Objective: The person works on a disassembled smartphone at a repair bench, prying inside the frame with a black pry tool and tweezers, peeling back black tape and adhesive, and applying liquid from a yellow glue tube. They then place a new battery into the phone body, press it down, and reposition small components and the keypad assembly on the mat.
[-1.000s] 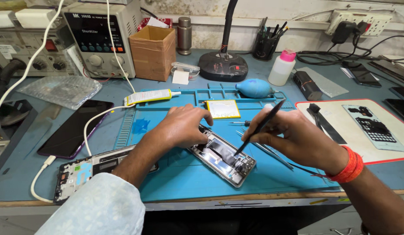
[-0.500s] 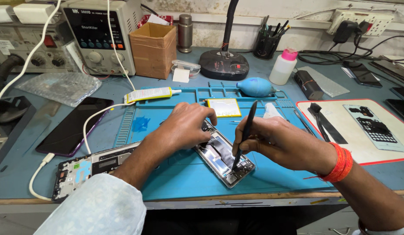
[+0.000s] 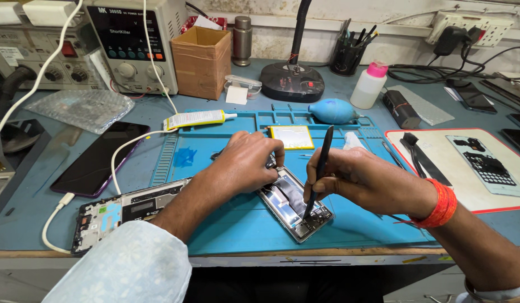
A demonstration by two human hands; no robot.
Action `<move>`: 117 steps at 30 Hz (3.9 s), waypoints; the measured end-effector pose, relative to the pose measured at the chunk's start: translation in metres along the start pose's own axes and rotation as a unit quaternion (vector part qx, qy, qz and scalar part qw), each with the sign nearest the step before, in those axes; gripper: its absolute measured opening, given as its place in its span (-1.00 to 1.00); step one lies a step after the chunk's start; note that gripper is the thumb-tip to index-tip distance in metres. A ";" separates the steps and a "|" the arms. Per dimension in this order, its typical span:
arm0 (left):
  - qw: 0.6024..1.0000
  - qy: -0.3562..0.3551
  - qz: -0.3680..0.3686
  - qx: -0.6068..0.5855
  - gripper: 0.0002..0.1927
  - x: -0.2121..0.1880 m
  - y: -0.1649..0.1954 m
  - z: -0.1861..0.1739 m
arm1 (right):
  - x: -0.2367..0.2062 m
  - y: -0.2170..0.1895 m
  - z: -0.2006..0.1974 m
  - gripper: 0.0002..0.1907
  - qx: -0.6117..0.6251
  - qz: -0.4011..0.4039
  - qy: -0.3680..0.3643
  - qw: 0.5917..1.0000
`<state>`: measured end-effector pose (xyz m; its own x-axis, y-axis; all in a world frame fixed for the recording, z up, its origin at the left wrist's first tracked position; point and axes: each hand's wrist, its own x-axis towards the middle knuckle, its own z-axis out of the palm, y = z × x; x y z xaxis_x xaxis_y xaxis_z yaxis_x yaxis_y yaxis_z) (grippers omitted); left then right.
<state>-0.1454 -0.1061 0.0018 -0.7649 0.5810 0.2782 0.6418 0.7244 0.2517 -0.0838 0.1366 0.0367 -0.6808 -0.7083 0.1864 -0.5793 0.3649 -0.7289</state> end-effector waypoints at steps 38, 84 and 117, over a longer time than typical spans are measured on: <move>1.000 -0.010 0.019 -0.007 -0.85 -0.001 -0.005 0.003 | -0.004 0.012 -0.008 -0.84 0.005 0.020 0.017 1.000; 0.998 -0.067 -0.007 0.005 -0.79 -0.005 0.008 0.001 | 0.018 0.025 0.006 -0.76 0.150 0.079 -0.060 0.984; 0.999 -0.009 0.028 -0.033 -0.70 -0.002 -0.007 0.012 | 0.012 0.037 0.000 -0.82 0.124 -0.005 0.082 0.989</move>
<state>-0.1486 -0.1076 -0.0120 -0.7277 0.6272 0.2776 0.6859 0.6646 0.2966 -0.1135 0.1420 0.0123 -0.7513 -0.5958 0.2839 -0.4719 0.1843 -0.8622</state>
